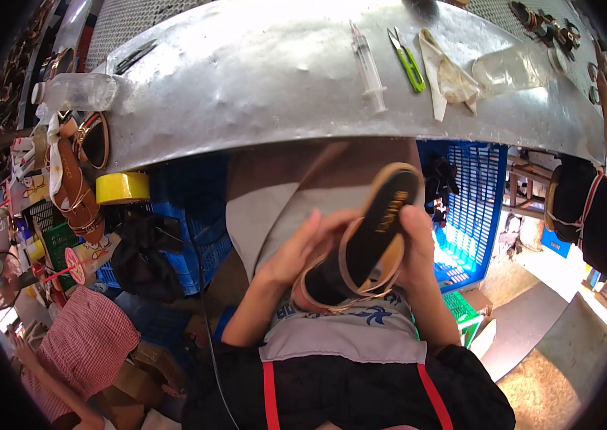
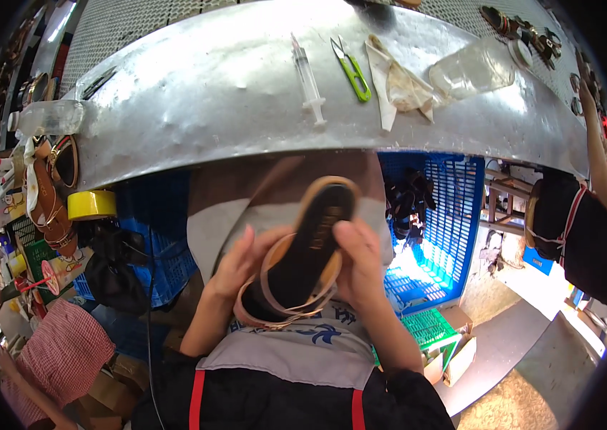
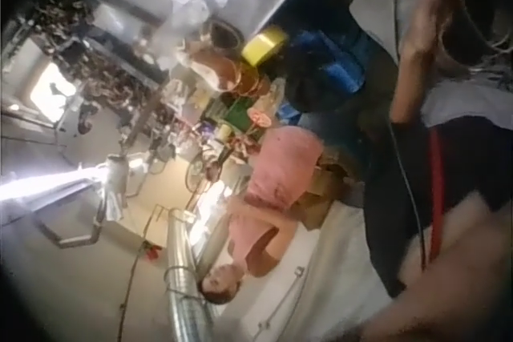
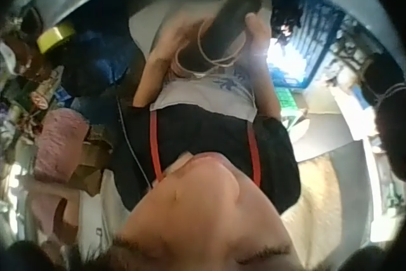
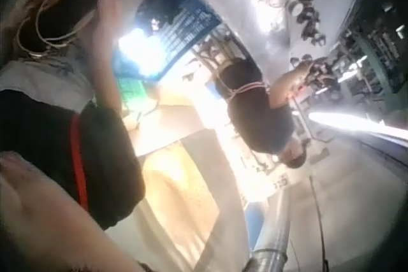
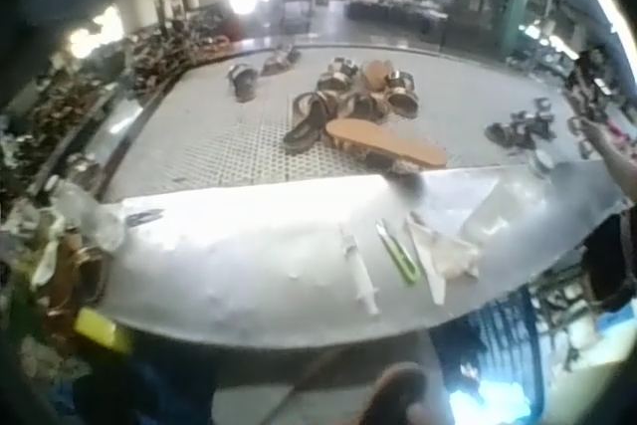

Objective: Cleaning and inspecting sandals on a factory production line.

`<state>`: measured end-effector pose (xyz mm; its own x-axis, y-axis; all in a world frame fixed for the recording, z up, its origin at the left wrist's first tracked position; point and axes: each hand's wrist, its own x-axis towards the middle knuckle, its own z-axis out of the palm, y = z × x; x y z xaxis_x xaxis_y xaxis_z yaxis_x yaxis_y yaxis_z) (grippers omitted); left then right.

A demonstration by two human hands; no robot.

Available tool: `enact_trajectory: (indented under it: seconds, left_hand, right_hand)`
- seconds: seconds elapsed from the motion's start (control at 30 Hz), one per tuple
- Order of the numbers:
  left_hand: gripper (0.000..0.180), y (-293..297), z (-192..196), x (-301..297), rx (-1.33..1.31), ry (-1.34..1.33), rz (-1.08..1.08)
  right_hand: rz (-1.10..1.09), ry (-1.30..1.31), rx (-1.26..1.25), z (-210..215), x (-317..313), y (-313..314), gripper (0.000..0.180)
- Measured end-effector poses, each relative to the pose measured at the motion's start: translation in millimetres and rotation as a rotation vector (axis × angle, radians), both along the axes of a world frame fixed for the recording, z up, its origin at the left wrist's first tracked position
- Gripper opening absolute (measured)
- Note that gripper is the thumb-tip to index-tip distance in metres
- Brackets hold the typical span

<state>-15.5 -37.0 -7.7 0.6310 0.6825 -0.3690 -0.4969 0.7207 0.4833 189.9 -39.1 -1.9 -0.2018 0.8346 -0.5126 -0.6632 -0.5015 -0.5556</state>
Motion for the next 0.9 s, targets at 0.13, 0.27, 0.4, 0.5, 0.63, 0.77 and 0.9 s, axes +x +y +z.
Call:
enact_trajectory:
  seconds: [0.13,0.27,0.4,0.5,0.63,0.77,0.9]
  left_hand:
    - [0.068,-27.7,-10.9,-23.7,0.056,-0.220,-0.019]
    - [0.049,-9.9,3.4,-36.7,0.036,0.196,0.282]
    - [0.040,22.5,4.3,-36.4,0.227,0.515,0.559]
    - [0.038,49.4,14.9,-40.5,0.280,0.508,0.811]
    - [0.050,83.8,40.0,-40.5,0.585,0.459,1.171]
    - [0.044,62.5,23.5,-55.1,0.730,0.985,1.044]
    - [0.032,26.9,4.0,-52.5,0.831,1.058,0.805]
  right_hand:
    - [-0.328,0.022,-0.033,-3.0,30.2,-5.4,0.043]
    - [-0.109,-0.088,0.203,-8.7,60.5,-15.4,0.054]
    - [0.556,-0.282,0.238,-4.0,69.6,-8.2,0.036]
    - [0.681,-0.432,0.240,8.0,25.2,10.0,0.023]
    - [0.444,-0.126,0.238,28.0,-49.9,68.4,0.044]
    - [0.653,-0.104,0.122,17.3,-75.7,77.9,0.052]
    - [0.586,-0.565,0.294,31.0,-42.9,77.9,0.015]
